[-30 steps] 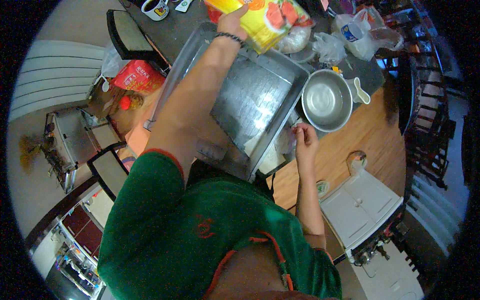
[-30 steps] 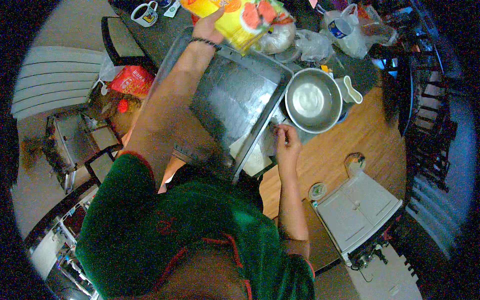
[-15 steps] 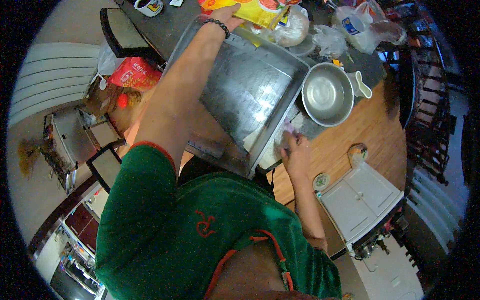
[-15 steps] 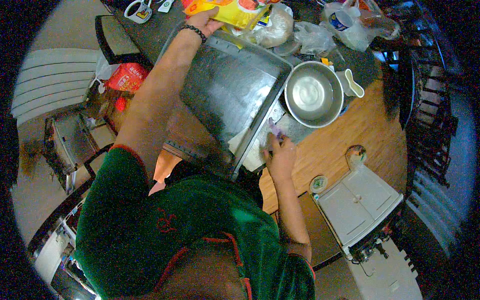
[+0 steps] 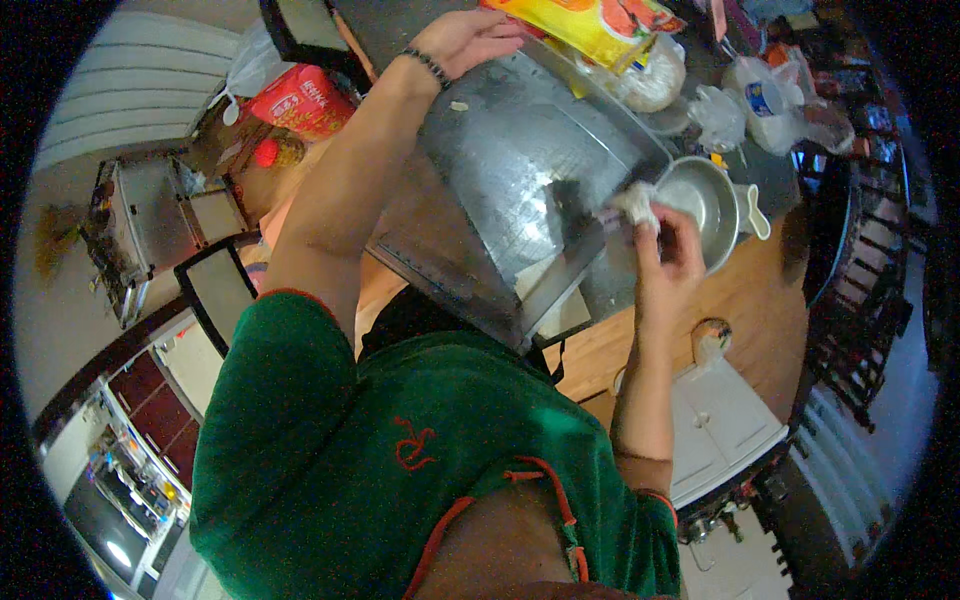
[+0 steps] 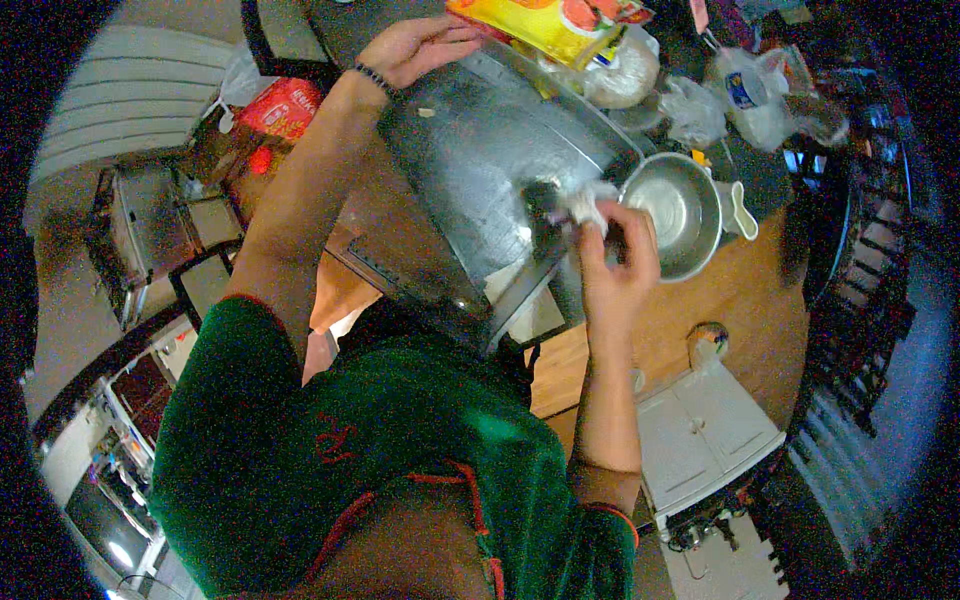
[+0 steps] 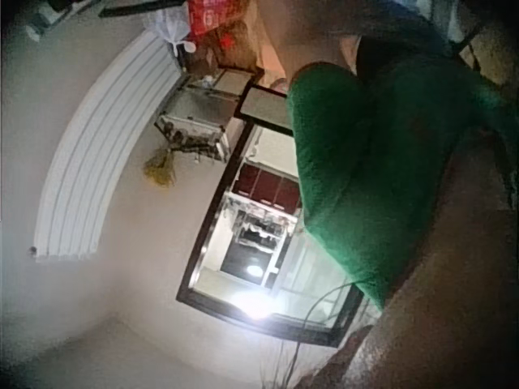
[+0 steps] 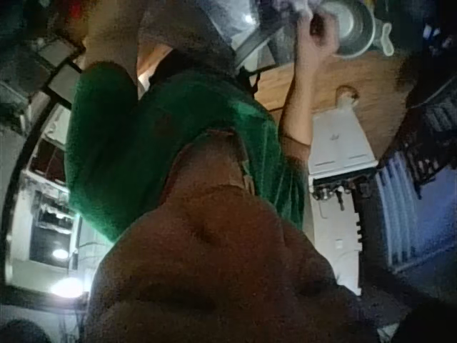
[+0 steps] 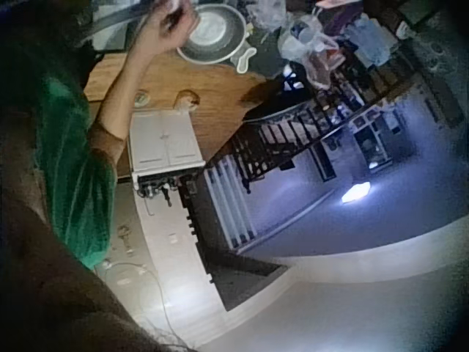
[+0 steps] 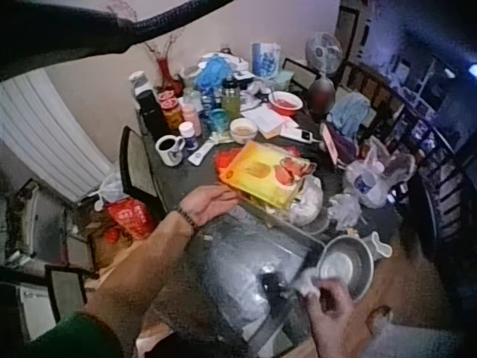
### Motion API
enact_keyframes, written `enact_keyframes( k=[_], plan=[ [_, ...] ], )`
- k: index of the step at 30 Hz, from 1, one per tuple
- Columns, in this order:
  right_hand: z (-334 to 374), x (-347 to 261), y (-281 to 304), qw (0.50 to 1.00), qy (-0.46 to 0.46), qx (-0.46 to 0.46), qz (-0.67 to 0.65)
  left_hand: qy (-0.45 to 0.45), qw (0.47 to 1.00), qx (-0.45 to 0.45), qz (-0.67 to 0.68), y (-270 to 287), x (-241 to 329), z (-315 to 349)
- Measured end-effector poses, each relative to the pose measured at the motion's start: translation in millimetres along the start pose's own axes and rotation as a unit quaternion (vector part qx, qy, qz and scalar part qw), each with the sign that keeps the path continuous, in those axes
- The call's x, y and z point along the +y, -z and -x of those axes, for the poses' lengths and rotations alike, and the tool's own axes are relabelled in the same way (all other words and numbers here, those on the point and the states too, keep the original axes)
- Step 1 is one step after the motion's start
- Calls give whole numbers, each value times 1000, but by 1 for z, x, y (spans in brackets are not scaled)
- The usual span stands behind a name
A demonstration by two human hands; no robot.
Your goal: The person empties a transparent plastic drawer of various food packages and wipes the interior with a cloth. They then move to the sink, rinse the drawer under running water, and scrub it thoroughly with a sponge before drying it with a cloth.
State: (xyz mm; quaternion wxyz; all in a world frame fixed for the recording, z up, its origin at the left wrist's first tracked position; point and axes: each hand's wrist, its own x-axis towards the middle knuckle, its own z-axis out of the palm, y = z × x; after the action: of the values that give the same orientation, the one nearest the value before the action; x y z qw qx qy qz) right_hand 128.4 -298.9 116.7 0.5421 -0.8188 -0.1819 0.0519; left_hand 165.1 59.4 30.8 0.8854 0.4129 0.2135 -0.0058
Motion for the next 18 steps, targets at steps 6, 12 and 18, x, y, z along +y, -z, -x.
enact_keyframes(
  k=[6, 12, 18],
  plan=[
    [-47, 72, -89, 934, 123, -155, 299, -133, 799, 82, -581, 67, -31, 83],
    [-47, 82, -146, 899, 134, -192, 370, -239, 569, 114, -778, 61, -108, 62],
    [-57, 100, -164, 895, 136, -168, 391, -238, 568, 115, -779, 56, -118, 65]
  ],
)
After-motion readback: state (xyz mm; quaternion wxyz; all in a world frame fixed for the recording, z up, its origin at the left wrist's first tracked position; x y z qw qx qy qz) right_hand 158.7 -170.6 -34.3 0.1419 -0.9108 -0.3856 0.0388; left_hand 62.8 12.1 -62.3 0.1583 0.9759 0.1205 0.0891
